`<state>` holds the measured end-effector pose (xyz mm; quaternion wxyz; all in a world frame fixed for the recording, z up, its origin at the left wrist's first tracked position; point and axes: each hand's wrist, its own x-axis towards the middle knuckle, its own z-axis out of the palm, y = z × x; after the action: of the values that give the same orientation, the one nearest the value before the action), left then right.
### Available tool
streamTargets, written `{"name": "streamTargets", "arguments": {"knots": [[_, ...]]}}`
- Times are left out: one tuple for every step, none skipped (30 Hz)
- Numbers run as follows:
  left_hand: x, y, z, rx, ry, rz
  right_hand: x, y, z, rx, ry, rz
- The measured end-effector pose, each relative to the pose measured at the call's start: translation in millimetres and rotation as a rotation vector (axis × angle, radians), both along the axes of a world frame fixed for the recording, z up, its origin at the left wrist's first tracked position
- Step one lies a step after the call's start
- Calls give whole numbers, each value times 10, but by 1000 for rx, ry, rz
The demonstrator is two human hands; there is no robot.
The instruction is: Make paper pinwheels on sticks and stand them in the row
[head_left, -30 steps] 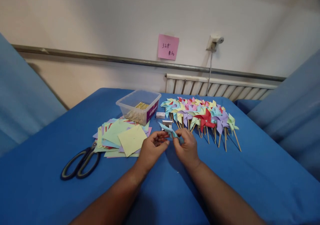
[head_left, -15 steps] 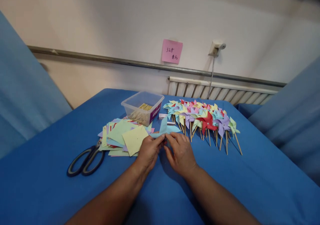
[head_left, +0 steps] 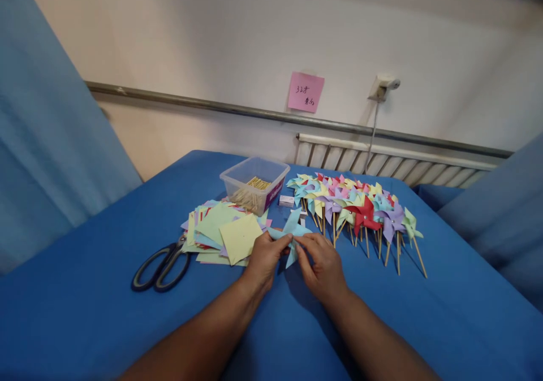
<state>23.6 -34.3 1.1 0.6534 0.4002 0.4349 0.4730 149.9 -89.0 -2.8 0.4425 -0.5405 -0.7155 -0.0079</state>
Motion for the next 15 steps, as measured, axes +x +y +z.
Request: {"name": "streamTargets", "arguments": {"knots": [[7,-2,-13,1,14,-10,10,-9,6,29,31,-4],[15,-5,-24,1,29,-22,19,-15,19,63,72,-10],[26,-10,-34,3,46,-35,27,-15,41,100,116,-19],[37,-16,-43,4,64,-50,32,-5,74,136,158,-26],[50,-24,-51,5,84,-66,32,20,122,160,189,-28],[63,-32,-58,7,101,-86,27,64,185,187,204,-25],[75,-41,-65,11,116,-108,15,132,266,201,200,-15],[86,-50,-72,17,129,-132,-6,226,364,191,173,8],[96,-58,-80,24,141,-152,-36,347,477,186,137,23],[104,-63,-89,29,154,-169,-75,493,602,171,78,29],[110,-66,-99,33,166,-178,-126,663,731,117,-6,18],[114,-66,-111,36,176,-186,-187,849,858,24,-129,-8],[116,-64,-125,38,183,-197,-258,1045,976,-111,-296,-44],[118,-59,-141,40,186,-208,-338,1243,1076,-276,-490,-61],[119,-53,-158,42,187,-221,-425,1436,1153,-353,-557,-54]]}}
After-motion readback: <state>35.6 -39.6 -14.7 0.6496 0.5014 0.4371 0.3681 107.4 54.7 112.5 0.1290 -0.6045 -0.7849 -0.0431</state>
